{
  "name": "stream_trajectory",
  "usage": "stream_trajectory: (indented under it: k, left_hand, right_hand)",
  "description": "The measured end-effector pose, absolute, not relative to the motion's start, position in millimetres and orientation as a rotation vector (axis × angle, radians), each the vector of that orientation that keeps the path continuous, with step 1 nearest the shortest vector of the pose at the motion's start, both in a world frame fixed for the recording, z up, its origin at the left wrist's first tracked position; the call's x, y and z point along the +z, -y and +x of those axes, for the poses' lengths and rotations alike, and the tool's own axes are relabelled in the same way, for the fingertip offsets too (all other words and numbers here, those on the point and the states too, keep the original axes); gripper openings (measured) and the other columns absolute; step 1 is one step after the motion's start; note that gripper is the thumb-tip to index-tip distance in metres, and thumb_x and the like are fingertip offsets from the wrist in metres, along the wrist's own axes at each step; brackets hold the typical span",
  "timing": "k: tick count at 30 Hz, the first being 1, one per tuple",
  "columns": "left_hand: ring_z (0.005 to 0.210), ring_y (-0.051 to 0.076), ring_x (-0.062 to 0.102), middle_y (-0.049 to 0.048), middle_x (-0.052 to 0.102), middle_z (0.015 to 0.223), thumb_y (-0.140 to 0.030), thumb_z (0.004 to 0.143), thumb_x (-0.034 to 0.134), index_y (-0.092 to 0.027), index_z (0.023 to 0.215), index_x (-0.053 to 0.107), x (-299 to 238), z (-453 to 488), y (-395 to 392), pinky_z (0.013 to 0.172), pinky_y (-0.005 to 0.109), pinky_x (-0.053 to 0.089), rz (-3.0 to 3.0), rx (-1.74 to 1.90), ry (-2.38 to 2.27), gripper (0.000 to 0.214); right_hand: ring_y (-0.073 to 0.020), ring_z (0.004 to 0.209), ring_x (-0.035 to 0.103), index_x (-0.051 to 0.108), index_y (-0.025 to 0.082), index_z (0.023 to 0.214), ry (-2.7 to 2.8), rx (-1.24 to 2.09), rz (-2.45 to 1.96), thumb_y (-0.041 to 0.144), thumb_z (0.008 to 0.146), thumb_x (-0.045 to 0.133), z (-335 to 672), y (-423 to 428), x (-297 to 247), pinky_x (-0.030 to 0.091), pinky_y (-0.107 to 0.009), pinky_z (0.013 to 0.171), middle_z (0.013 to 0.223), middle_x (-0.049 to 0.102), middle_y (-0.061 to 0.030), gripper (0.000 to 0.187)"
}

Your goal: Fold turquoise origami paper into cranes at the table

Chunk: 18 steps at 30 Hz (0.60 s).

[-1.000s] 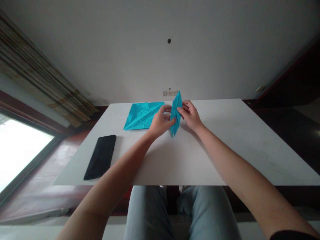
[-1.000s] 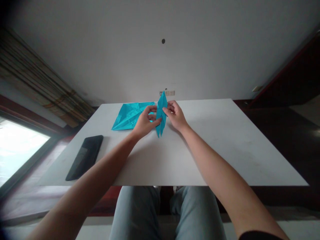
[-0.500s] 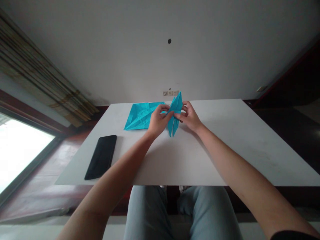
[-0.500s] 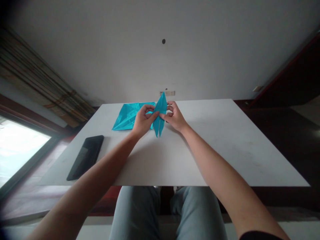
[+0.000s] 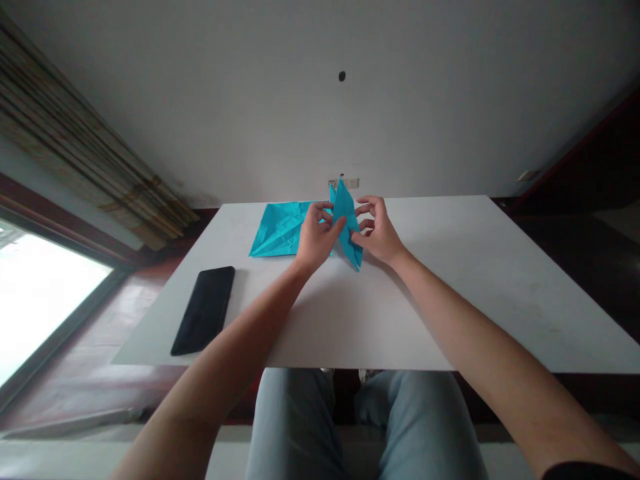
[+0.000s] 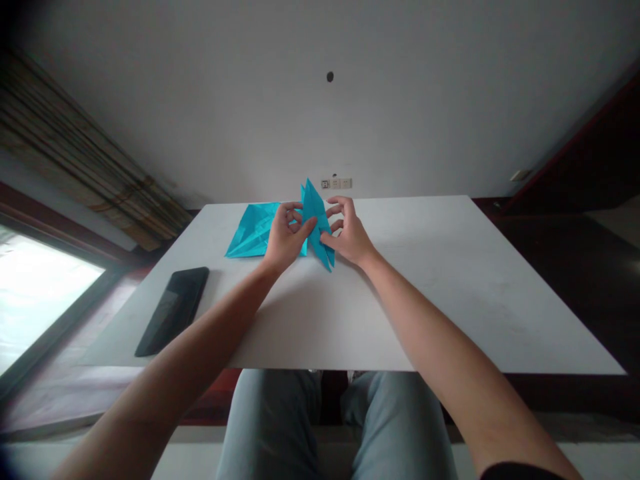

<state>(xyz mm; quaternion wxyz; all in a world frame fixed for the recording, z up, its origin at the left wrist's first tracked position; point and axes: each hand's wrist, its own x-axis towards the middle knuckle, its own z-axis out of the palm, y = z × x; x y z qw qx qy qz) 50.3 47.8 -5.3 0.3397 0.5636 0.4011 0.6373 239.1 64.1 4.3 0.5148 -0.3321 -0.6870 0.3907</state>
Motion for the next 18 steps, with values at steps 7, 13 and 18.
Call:
stream_trajectory:
  k: [7,13,18]
  left_hand:
    - [0.054,0.004,0.050,-0.0074,0.056,0.085,-0.034,0.098,0.096,-0.027,0.124,0.063,-6.5,48.3,-50.9,0.048,0.019,0.034,1.490,1.706,-1.074,0.042]
    - [0.062,0.007,0.057,-0.0052,0.063,0.098,-0.047,0.096,0.099,-0.033,0.144,0.051,-8.6,45.9,-52.2,0.055,0.021,0.044,1.384,1.728,-1.017,0.069]
    - [0.071,0.008,0.069,-0.0045,0.065,0.097,-0.040,0.092,0.101,-0.027,0.117,0.054,-4.3,47.1,-53.1,0.066,0.020,0.054,1.297,1.744,-0.990,0.054]
  right_hand:
    - [-0.0154,0.077,0.064,0.058,0.035,0.134,1.589,0.881,-0.808,0.025,0.084,0.081,238.5,-65.8,3.8,0.050,-0.029,0.061,0.121,0.072,-0.0027,0.056]
    - [-0.0158,0.074,0.063,0.060,0.036,0.131,1.471,0.989,-0.790,0.031,0.090,0.081,240.1,-75.1,0.6,0.055,-0.030,0.061,0.117,0.073,-0.0015,0.046]
    - [-0.0186,0.083,0.066,0.072,0.028,0.104,1.606,0.890,-0.793,0.040,0.091,0.080,240.3,-81.0,-3.4,0.055,-0.030,0.060,0.112,0.072,-0.0040,0.020]
